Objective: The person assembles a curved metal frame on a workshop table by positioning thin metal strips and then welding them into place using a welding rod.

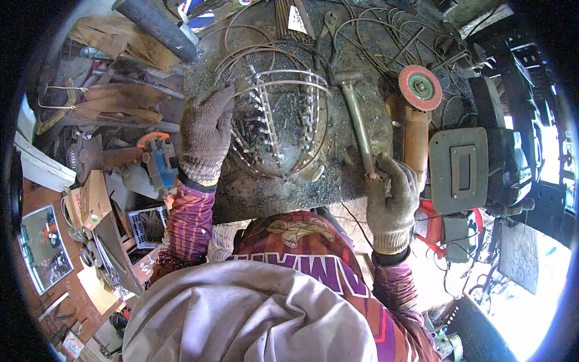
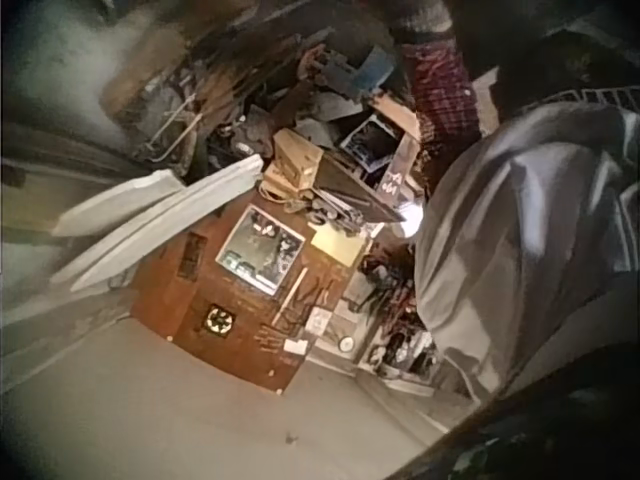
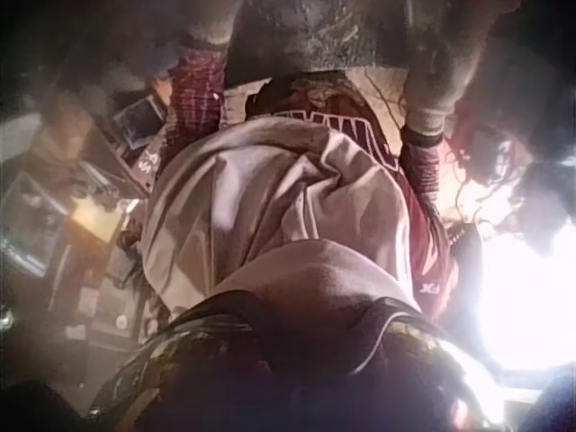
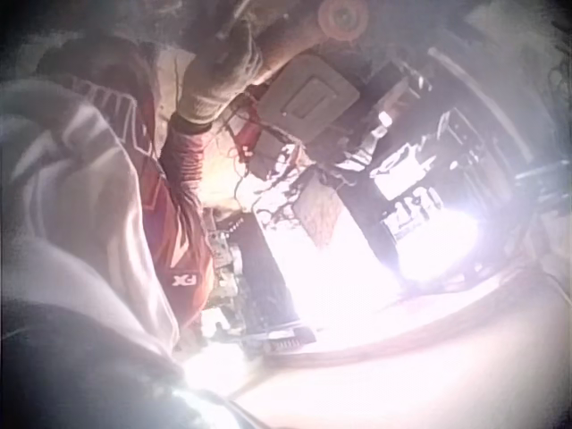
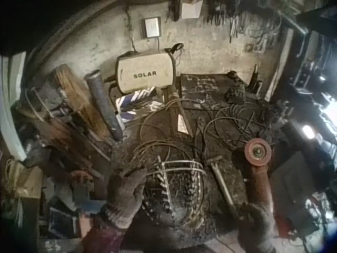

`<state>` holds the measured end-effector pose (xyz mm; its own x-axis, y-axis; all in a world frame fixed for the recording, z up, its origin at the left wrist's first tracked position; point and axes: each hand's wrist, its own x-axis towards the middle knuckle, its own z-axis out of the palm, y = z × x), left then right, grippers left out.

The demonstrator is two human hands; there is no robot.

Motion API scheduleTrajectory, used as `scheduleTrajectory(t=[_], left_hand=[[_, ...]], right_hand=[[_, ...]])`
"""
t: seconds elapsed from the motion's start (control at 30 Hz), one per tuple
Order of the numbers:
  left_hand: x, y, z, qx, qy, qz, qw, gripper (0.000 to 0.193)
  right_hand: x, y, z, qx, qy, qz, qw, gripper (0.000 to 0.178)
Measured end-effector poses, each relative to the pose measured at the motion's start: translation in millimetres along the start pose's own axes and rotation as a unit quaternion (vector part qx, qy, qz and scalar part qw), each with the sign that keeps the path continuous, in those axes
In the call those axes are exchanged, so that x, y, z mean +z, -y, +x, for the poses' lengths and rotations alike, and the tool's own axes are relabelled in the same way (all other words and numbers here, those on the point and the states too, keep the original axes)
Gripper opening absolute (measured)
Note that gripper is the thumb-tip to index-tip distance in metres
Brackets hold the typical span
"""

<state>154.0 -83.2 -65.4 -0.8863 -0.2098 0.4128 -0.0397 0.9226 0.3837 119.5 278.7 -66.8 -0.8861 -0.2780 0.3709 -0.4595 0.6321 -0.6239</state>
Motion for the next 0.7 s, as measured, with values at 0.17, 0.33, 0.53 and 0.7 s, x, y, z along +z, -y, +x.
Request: scheduleTrajectory(t=[0.17,0.33,0.53,0.7], left_hand=[[7,5,-4,0.006,-0.017,0.002,1.0,0.033],[9,7,-9,0.025,-0.044,0.007,0.999,0.038],[5,3,-4,0.015,-0.023,0.001,1.0,0.041],[24,29,-17,-0.066,0.023,-0.205,0.976,0.036]], right_hand=[[-7,4,-8,-0.003,0.001,-0.02,1.0,0.029],[-9,6,-17,0.017,0.009,-0.01,1.0,0.03],[-13,7,-25,0.01,-0.012,-0.02,1.0,0.029],[-32,9,-24,-0.005,-0.042,-0.019,0.999,0.033]])
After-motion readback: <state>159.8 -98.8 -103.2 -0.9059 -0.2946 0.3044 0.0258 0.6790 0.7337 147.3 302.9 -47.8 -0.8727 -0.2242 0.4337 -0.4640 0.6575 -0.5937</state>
